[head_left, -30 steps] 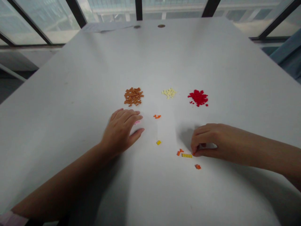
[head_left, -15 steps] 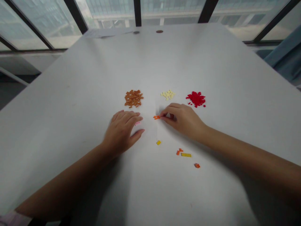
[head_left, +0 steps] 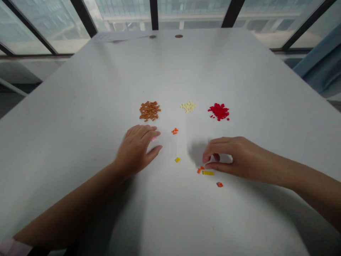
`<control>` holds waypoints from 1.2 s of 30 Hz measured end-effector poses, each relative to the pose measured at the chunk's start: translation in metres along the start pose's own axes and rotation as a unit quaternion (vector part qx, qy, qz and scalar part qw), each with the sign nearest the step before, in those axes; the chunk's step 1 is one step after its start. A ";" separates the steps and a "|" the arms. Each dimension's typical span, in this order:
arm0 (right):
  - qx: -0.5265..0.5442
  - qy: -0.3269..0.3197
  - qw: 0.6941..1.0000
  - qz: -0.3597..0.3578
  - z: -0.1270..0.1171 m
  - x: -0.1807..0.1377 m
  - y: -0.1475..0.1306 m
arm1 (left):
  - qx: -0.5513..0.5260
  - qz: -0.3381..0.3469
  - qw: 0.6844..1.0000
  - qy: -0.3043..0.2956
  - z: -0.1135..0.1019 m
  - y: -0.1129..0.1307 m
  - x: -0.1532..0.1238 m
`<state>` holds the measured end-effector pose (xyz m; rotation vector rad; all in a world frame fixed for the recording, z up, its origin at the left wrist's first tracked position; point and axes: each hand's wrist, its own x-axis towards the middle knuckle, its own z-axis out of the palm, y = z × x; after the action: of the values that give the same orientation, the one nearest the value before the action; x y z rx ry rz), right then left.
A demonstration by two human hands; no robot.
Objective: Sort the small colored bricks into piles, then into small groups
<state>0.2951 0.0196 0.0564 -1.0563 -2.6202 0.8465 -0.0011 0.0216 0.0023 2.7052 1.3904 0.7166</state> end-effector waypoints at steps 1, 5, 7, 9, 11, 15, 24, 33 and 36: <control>-0.001 -0.009 1.000 -0.010 0.002 -0.003 -0.003 | 0.000 0.001 1.000 0.000 0.000 0.000 0.000; -0.017 -0.007 0.999 -0.031 0.009 -0.004 -0.005 | -0.002 -0.005 1.000 -0.001 0.000 -0.001 0.000; -0.013 -0.017 0.999 -0.038 0.011 -0.002 -0.004 | -0.006 -0.009 1.000 -0.002 0.000 -0.001 -0.001; -0.009 -0.026 0.999 -0.044 0.010 0.000 -0.002 | -0.009 -0.013 1.000 -0.003 0.000 0.000 -0.001; -0.016 -0.019 0.999 -0.043 0.011 0.001 -0.001 | -0.009 -0.015 1.000 -0.004 0.000 0.000 -0.001; -0.044 0.034 0.998 -0.026 0.017 0.012 -0.001 | -0.004 -0.011 1.000 -0.006 0.000 0.000 -0.001; -0.054 0.153 0.984 0.076 0.027 0.073 0.012 | -0.003 -0.008 1.000 -0.010 0.000 -0.001 0.000; 0.012 0.111 0.992 0.057 0.008 0.045 0.001 | 0.000 0.000 1.000 -0.013 0.000 -0.002 -0.001; 0.049 -0.061 0.997 -0.004 0.002 0.031 -0.002 | 0.001 0.003 1.000 -0.010 0.001 -0.002 -0.001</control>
<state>0.2706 0.0384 0.0549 -0.9962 -2.6481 1.0587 -0.0027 0.0226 0.0004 2.7108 1.3814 0.6858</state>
